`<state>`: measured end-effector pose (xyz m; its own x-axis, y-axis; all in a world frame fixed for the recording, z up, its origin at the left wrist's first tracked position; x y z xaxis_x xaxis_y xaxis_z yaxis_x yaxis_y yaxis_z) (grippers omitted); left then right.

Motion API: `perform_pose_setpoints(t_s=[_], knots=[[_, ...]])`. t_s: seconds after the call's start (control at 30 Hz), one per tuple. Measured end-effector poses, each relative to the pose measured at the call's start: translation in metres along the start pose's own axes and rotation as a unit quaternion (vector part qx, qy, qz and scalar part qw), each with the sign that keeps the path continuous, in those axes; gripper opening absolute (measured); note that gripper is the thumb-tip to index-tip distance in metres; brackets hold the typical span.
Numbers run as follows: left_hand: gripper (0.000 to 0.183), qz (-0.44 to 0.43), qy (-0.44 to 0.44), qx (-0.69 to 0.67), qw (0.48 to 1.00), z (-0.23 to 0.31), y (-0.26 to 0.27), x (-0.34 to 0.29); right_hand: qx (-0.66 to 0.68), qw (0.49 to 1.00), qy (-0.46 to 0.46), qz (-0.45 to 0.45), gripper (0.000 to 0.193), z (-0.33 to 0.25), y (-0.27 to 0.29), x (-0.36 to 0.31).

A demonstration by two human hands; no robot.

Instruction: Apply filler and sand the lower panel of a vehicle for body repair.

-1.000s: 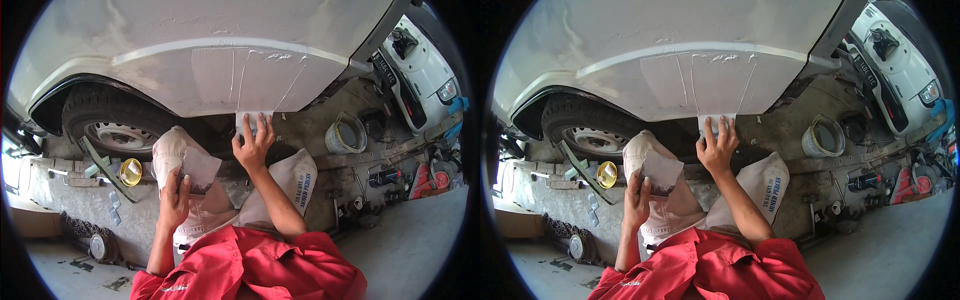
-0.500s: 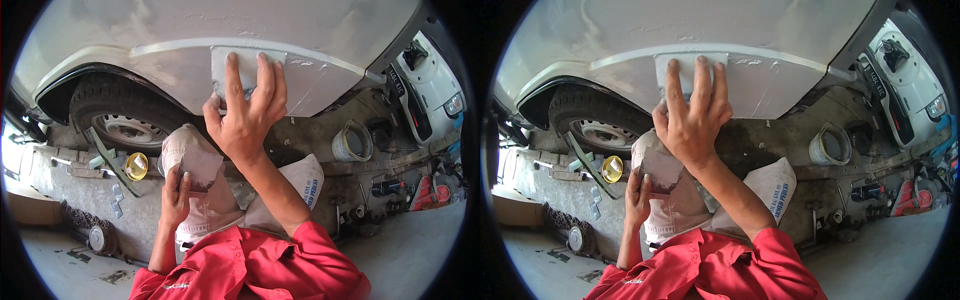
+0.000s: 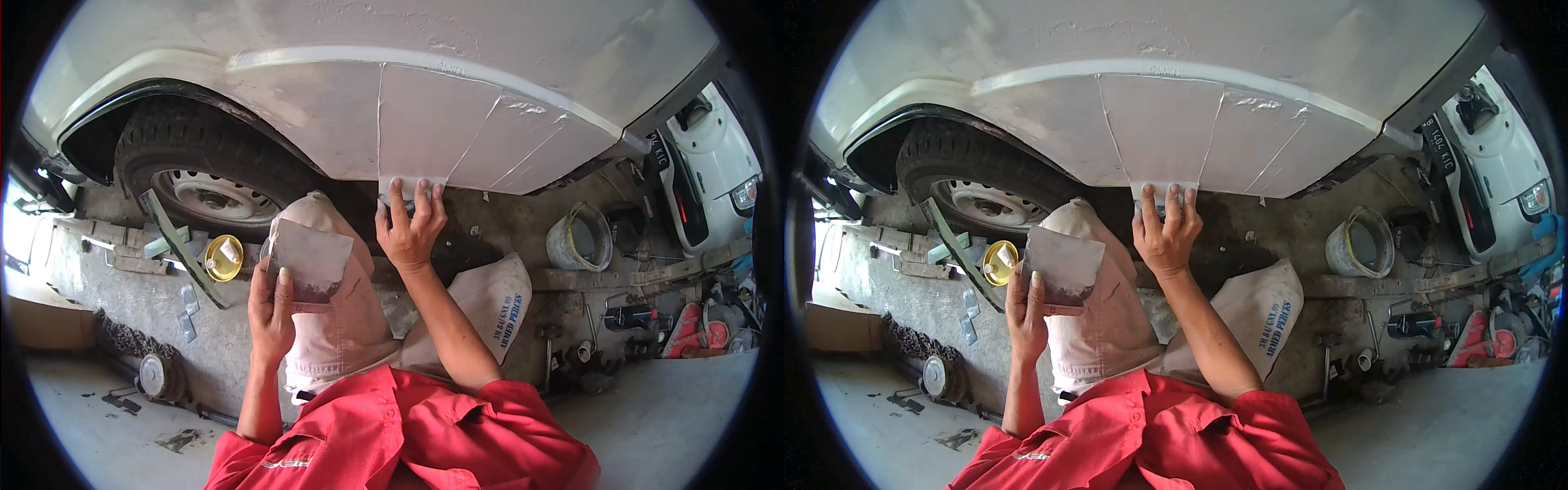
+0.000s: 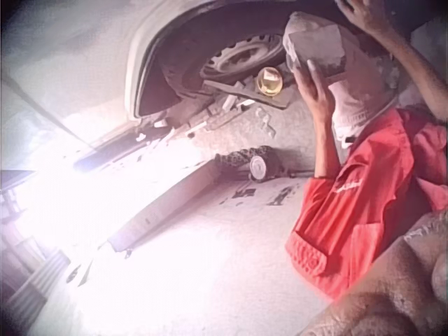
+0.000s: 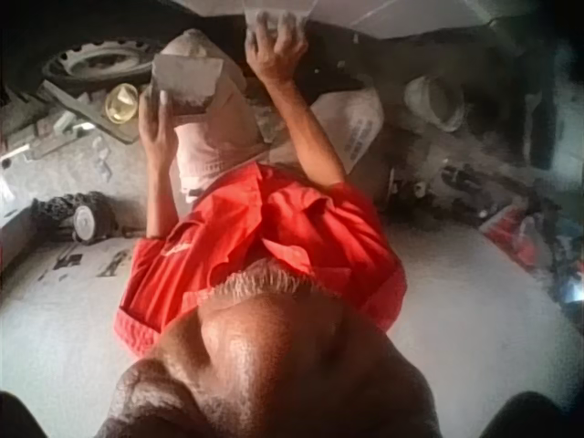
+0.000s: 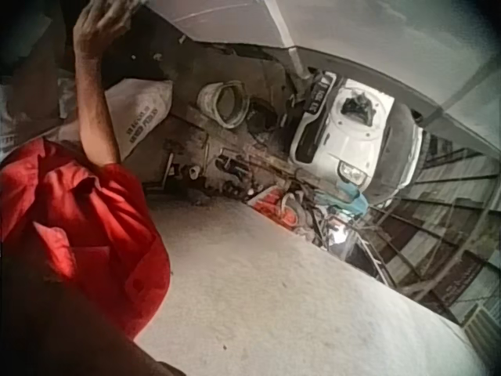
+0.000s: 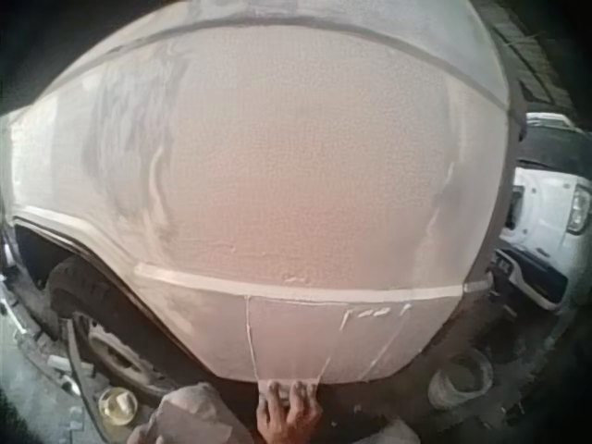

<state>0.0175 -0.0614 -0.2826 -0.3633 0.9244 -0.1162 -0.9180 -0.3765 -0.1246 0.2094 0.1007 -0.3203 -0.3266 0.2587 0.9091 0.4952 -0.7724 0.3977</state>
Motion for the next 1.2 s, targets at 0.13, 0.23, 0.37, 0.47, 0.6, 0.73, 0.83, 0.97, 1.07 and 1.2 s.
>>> perform_pose_setpoints(t_s=[0.13,0.23,0.37,0.47,0.6,0.73,0.83,0.97,1.07,1.2], knots=[[0.035,-0.004,0.011,-0.043,0.999,0.013,-0.007,-0.008,0.038,0.995,-0.043,-0.082,0.062,-0.01,0.007,-0.012],[0.033,-0.008,0.023,-0.059,0.998,0.013,-0.005,-0.008,0.082,0.991,-0.064,-0.085,0.061,-0.016,0.035,0.023],[0.033,0.032,-0.036,0.02,0.999,0.001,0.01,-0.002,0.089,0.996,-0.024,0.011,0.06,-0.019,0.084,0.108],[0.033,0.032,-0.057,0.046,0.997,0.01,0.008,-0.004,0.072,0.996,-0.006,0.06,0.06,-0.02,0.091,0.156],[0.034,0.011,0.005,-0.084,0.996,0.017,-0.004,-0.009,0.028,0.996,-0.028,0.076,0.063,-0.015,0.073,0.163],[0.035,0.044,-0.038,0.0,0.998,0.022,0.007,-0.008,0.006,0.998,-0.018,0.057,0.063,-0.02,0.045,0.105],[0.036,0.06,-0.054,0.037,0.996,0.02,0.012,-0.008,-0.002,0.999,0.006,0.037,0.062,-0.024,0.012,0.047],[0.042,0.056,-0.019,0.027,0.998,0.011,0.015,-0.009,0.005,1.0,0.012,-0.002,0.06,-0.017,-0.018,-0.01],[0.041,0.047,-0.041,0.06,0.996,0.007,0.021,-0.01,0.063,0.996,-0.029,-0.062,0.06,-0.018,-0.004,-0.01],[0.036,0.05,-0.013,0.023,0.998,0.007,0.014,-0.012,0.033,0.998,-0.054,0.009,0.056,0.013,0.033,0.009]])
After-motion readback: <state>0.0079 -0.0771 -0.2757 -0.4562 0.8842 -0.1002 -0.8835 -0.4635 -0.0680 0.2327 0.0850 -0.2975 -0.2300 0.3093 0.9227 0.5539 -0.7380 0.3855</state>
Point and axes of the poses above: each hand's wrist, its own x-axis towards the middle knuckle, its own y-axis out of the back of the hand, z = x × y, the point moved 7 cm from there along x, towards the middle knuckle, and after that the axes turned 12 degrees about y, right-handed, at the moved point
